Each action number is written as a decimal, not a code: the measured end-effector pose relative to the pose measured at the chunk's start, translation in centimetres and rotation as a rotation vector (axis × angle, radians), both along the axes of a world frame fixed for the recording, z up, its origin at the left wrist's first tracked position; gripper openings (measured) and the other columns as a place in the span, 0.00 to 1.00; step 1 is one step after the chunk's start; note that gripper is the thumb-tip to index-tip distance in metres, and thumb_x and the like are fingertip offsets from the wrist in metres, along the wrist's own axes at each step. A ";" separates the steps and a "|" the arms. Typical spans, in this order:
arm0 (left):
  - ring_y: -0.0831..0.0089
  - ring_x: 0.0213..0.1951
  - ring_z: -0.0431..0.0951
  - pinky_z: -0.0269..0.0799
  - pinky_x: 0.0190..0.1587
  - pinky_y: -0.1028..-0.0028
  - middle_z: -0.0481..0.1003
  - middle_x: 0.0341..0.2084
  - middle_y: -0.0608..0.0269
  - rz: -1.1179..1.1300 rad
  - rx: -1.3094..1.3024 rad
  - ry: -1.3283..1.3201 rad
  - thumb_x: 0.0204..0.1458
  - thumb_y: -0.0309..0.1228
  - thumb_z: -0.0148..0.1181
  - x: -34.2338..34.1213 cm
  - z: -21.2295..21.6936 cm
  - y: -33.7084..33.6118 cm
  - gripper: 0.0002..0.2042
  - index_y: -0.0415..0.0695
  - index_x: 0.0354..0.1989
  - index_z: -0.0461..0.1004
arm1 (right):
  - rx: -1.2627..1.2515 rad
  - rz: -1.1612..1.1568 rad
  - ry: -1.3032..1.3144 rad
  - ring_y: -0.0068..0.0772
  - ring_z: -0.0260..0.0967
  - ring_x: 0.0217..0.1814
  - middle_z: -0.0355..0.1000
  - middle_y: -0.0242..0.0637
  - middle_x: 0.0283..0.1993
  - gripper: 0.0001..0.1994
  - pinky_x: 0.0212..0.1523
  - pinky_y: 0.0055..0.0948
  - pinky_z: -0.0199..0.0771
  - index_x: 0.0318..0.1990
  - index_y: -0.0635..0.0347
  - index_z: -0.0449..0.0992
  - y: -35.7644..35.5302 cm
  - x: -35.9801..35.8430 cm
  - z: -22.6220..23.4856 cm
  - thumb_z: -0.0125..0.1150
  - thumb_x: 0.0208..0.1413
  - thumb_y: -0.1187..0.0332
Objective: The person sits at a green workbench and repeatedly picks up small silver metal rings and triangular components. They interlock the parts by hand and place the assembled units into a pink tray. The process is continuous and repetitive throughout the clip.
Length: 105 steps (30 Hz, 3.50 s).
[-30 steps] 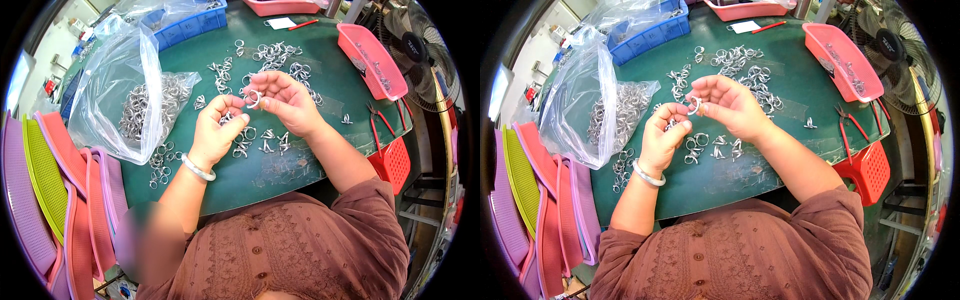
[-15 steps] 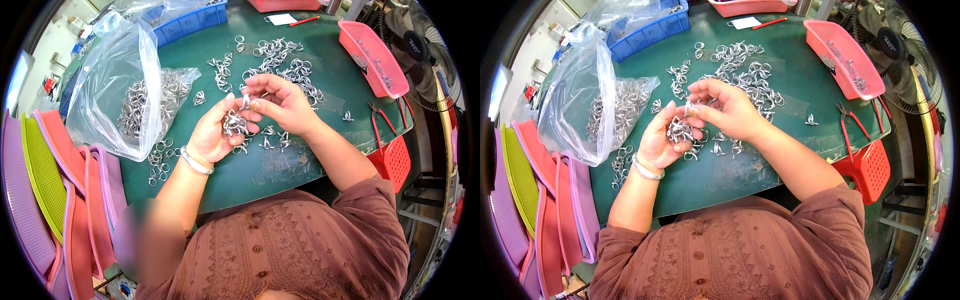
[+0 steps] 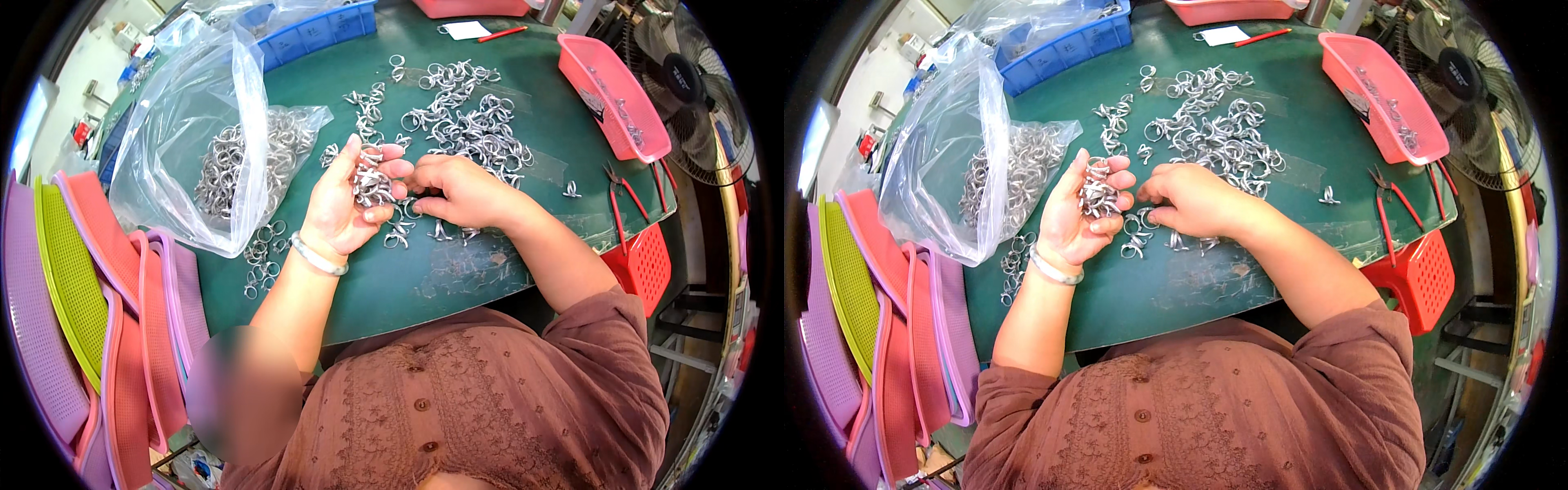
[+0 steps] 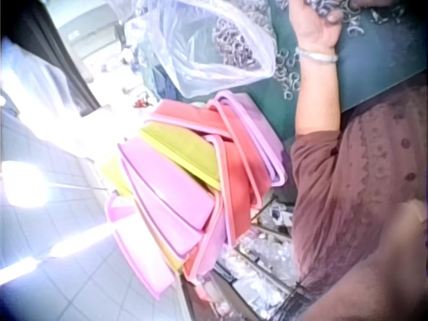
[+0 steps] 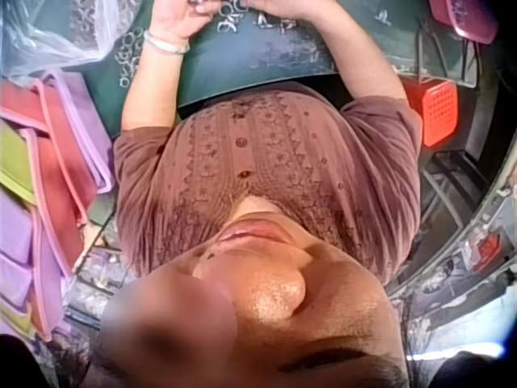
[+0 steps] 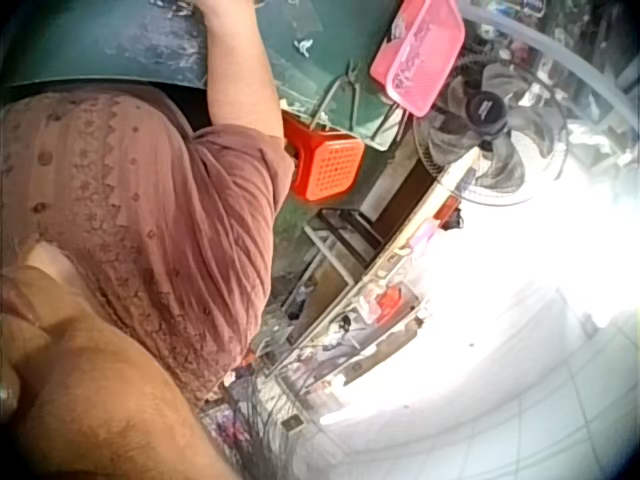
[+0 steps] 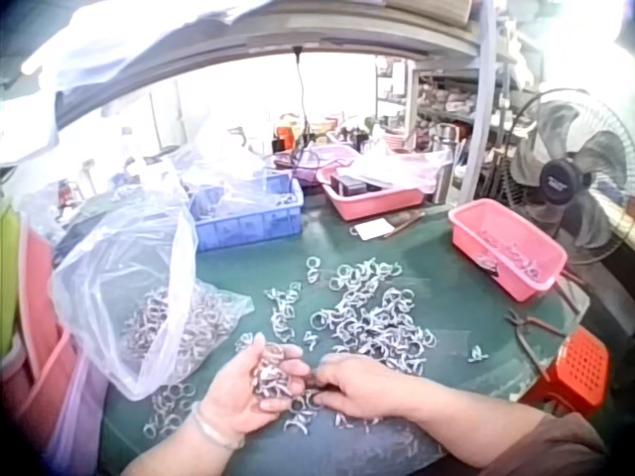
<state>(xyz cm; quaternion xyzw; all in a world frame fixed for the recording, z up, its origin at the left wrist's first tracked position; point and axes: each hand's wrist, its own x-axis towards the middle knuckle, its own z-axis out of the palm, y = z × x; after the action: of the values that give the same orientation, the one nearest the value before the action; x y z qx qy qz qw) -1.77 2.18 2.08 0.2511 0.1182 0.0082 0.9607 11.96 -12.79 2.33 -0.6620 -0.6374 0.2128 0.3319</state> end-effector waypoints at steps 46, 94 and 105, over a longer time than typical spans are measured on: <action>0.78 0.26 0.72 0.60 0.19 0.85 0.72 0.25 0.65 -0.070 0.582 0.101 0.52 0.27 0.53 -0.4 1.9 -2.6 0.08 0.39 0.38 0.71 | 0.714 -0.164 0.264 0.27 0.70 0.37 0.69 0.37 0.38 0.23 0.39 0.24 0.72 0.48 0.61 0.68 0.2 -0.9 0.6 0.57 0.42 0.86; 0.78 0.26 0.69 0.65 0.30 0.79 0.72 0.25 0.64 0.090 0.550 0.128 0.54 0.27 0.53 -0.1 1.5 -0.5 0.08 0.37 0.40 0.72 | 0.529 -0.133 0.074 0.33 0.70 0.30 0.72 0.39 0.31 0.07 0.31 0.26 0.69 0.37 0.63 0.73 0.0 -0.1 -0.5 0.54 0.50 0.79; 0.77 0.27 0.70 0.66 0.30 0.79 0.72 0.26 0.62 0.046 0.357 -0.015 0.54 0.26 0.50 -0.2 0.2 0.5 0.12 0.34 0.45 0.69 | 0.376 -0.037 0.035 0.36 0.69 0.32 0.70 0.39 0.32 0.06 0.32 0.29 0.69 0.35 0.63 0.72 -0.2 -0.2 -0.3 0.56 0.48 0.78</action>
<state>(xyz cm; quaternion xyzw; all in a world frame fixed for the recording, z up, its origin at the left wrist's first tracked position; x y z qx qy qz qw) -1.98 2.64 2.25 0.4148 0.1136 0.0529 0.9012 11.80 -13.00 2.01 -0.5961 -0.6478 0.0956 0.4646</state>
